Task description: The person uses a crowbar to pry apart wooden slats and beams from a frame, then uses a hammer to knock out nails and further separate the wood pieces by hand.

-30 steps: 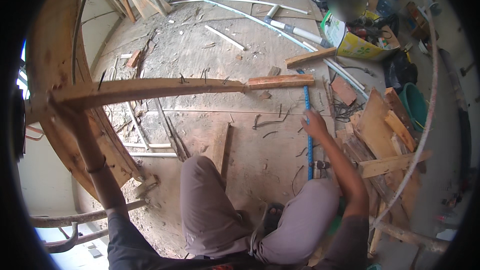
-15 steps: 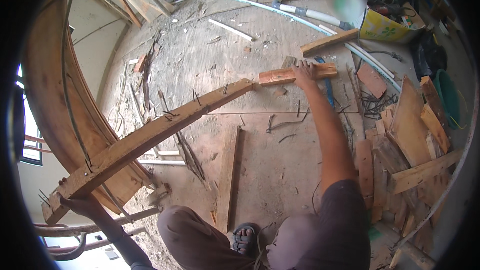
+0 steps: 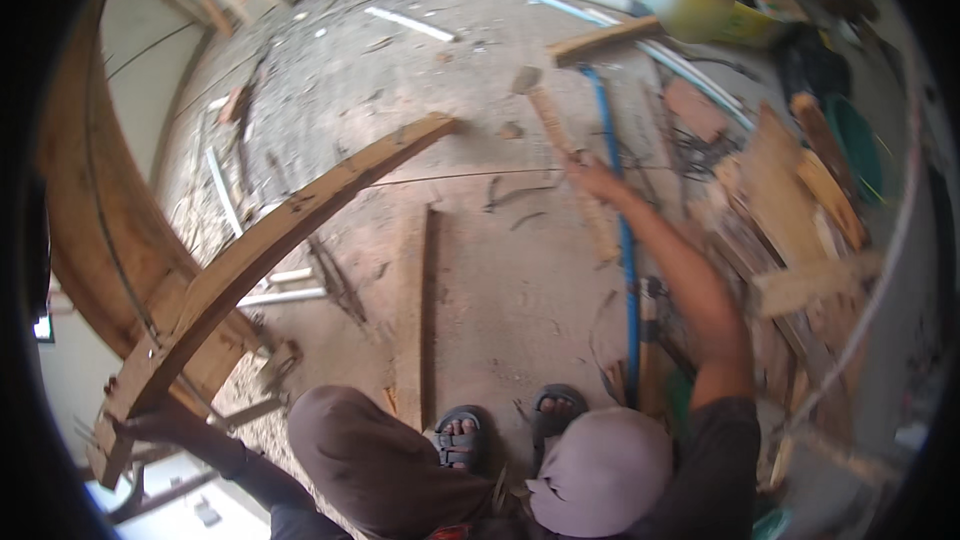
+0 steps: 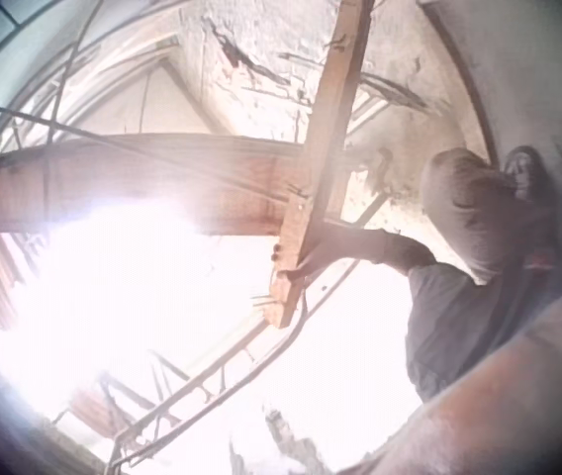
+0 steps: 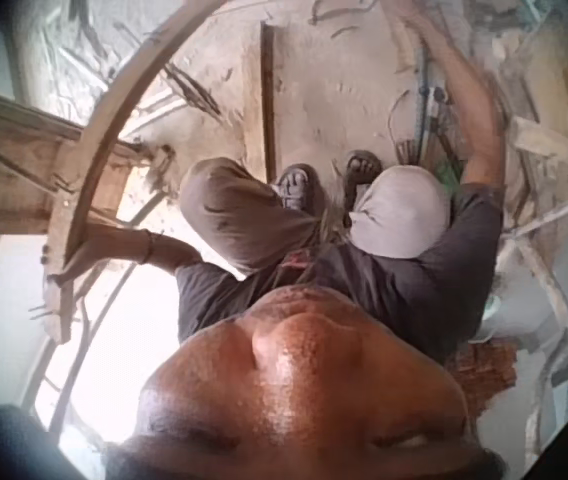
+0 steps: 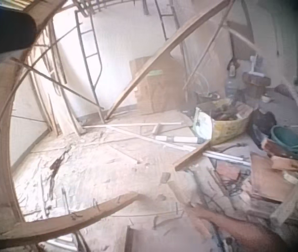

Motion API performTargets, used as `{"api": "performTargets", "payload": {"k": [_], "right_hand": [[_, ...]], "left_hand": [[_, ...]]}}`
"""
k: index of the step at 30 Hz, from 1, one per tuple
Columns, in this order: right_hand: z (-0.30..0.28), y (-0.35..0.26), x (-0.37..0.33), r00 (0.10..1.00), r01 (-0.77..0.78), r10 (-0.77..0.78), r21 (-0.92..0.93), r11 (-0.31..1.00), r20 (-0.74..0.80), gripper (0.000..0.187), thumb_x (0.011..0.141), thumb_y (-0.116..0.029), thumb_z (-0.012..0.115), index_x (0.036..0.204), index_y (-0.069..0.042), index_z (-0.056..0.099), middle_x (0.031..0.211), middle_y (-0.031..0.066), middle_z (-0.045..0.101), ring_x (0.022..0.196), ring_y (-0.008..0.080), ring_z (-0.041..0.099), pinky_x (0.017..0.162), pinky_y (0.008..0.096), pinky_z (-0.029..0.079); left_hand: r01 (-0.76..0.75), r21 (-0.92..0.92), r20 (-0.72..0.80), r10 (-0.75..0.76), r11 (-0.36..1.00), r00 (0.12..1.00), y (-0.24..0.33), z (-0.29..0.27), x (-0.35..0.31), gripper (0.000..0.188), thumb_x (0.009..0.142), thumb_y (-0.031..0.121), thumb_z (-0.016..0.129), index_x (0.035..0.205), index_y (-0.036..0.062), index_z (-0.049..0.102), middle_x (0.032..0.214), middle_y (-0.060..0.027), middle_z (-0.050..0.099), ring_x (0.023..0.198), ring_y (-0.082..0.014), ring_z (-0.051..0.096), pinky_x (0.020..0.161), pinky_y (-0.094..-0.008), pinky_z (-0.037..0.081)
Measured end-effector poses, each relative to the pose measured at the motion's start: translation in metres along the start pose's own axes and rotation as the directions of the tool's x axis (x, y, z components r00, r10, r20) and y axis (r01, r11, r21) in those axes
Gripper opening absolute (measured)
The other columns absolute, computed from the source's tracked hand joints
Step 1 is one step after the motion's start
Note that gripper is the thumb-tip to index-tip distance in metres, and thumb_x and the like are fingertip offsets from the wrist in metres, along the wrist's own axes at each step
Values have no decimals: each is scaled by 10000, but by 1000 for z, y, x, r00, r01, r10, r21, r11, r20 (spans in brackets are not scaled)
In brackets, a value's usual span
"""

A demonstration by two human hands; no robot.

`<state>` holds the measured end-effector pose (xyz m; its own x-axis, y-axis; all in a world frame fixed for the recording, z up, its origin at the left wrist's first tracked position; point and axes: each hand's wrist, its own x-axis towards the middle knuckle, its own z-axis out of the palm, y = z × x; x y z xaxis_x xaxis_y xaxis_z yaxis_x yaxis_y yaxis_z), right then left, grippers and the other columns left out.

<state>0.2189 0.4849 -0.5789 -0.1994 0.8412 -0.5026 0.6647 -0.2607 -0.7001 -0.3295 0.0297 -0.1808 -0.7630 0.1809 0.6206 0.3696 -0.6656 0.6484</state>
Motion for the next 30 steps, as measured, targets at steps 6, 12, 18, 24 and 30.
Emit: {"api": "performTargets", "payload": {"k": [6,12,18,24,30], "right_hand": [[33,3,-77,984,-71,171,795,603,-41,763,957,-653,405,1425,-51,439,1293,176,537,1160,290,548,1000,445,438],[-61,-25,-136,861,489,185,871,-42,-474,695,963,-617,428,1412,-87,402,1237,130,566,1049,275,592,891,422,508],[-122,-19,-221,598,792,411,586,-171,-688,707,984,-574,458,1458,-57,370,1361,225,478,1270,290,473,1112,374,353],[64,17,-219,946,272,45,865,421,-320,336,997,-333,552,1208,-71,557,977,81,659,915,168,648,822,326,525],[134,-3,-220,941,112,-283,616,779,186,331,997,-296,562,1204,-37,569,937,68,666,843,141,646,703,288,536]], "left_hand": [[-318,475,-34,378,821,925,-19,15,-42,691,827,133,747,1370,26,333,1253,-193,572,1204,-294,570,1061,-449,459],[-274,446,-137,368,852,920,-18,5,-59,660,824,142,739,1345,22,353,1238,-187,588,1185,-298,587,1048,-447,467],[-397,543,-12,479,740,877,-24,-52,-46,629,821,150,731,1321,18,372,1223,-180,605,1165,-303,605,1034,-445,475],[-83,74,-457,108,994,883,0,43,-91,519,839,360,626,1165,-38,561,1197,-171,604,1211,-276,543,1104,-429,384],[-12,64,-404,36,998,914,4,-42,-110,576,853,388,643,1264,16,486,1236,-164,563,1236,-299,524,1115,-505,360]]}}
